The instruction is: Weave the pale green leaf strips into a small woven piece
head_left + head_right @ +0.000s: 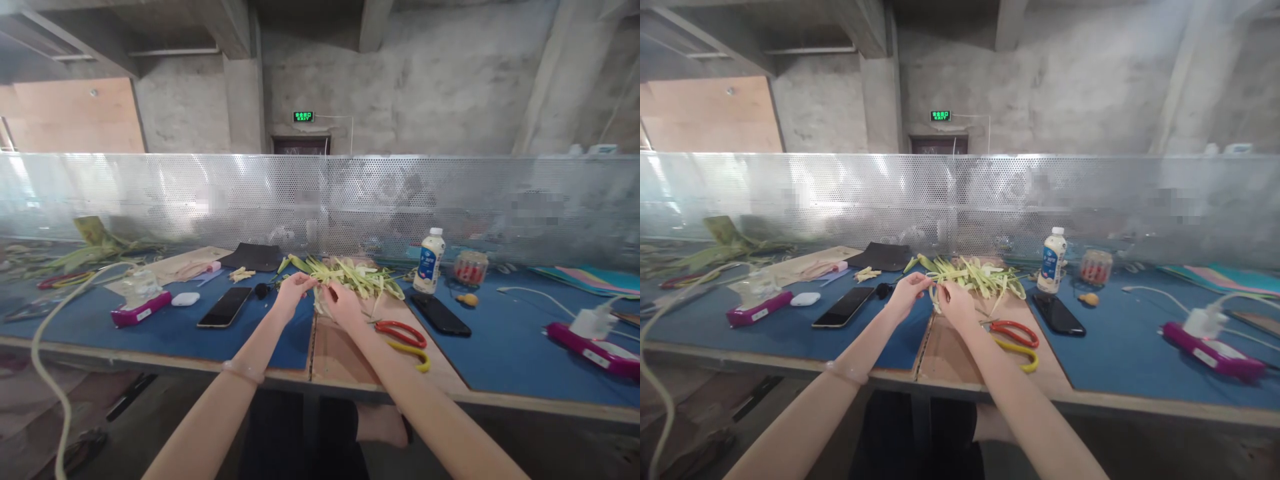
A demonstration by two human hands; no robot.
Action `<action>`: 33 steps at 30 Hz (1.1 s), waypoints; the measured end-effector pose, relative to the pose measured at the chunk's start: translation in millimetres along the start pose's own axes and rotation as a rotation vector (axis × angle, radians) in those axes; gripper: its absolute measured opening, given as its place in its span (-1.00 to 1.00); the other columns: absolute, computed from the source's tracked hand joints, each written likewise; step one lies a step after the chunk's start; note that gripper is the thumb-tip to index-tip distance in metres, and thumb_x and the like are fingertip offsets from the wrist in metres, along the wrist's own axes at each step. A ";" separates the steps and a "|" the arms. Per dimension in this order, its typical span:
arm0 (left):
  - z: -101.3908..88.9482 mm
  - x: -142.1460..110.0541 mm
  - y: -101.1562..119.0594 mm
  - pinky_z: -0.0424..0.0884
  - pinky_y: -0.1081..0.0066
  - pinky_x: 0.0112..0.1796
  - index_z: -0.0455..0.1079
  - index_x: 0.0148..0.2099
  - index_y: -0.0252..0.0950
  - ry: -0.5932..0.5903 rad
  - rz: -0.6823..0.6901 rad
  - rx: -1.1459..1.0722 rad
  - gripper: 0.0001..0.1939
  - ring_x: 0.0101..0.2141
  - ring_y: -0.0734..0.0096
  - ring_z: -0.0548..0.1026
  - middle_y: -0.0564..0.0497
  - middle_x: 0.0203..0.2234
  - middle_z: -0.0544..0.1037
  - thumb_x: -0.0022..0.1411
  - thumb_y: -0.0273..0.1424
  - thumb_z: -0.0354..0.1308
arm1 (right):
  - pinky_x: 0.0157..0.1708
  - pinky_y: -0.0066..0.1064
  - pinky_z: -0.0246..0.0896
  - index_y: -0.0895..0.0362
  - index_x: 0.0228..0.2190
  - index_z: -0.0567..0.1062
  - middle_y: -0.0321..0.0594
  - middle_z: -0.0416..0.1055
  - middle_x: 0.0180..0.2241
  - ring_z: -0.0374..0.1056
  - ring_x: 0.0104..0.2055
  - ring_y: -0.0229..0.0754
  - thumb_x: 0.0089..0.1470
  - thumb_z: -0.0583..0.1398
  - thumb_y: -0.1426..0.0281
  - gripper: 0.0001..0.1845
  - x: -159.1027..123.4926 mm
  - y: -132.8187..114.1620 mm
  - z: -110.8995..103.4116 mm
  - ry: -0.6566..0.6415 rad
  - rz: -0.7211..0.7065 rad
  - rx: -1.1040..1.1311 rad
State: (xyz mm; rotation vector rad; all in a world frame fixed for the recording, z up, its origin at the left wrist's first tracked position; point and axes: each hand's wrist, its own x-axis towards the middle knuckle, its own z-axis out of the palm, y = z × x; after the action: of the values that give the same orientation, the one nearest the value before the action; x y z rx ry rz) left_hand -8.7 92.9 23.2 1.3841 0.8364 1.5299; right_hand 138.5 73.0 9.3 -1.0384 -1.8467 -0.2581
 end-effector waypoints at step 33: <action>-0.1 -1.8 0.6 0.14 0.52 -0.55 0.44 -0.36 -0.35 -0.017 -0.029 0.115 -0.66 -0.52 0.52 0.35 0.00 -0.48 0.51 -0.17 -0.22 0.32 | -0.52 -0.48 0.04 0.14 -0.39 0.50 -0.28 0.38 -0.58 0.18 -0.56 -0.26 0.04 0.01 0.36 -0.72 5.2 4.3 3.6 -0.079 0.110 0.184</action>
State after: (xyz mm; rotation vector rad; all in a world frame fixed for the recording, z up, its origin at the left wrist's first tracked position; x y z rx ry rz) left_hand -8.9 91.0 23.0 1.4600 0.9424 1.4651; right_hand 138.6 80.5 10.7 -1.0296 -1.8379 0.0183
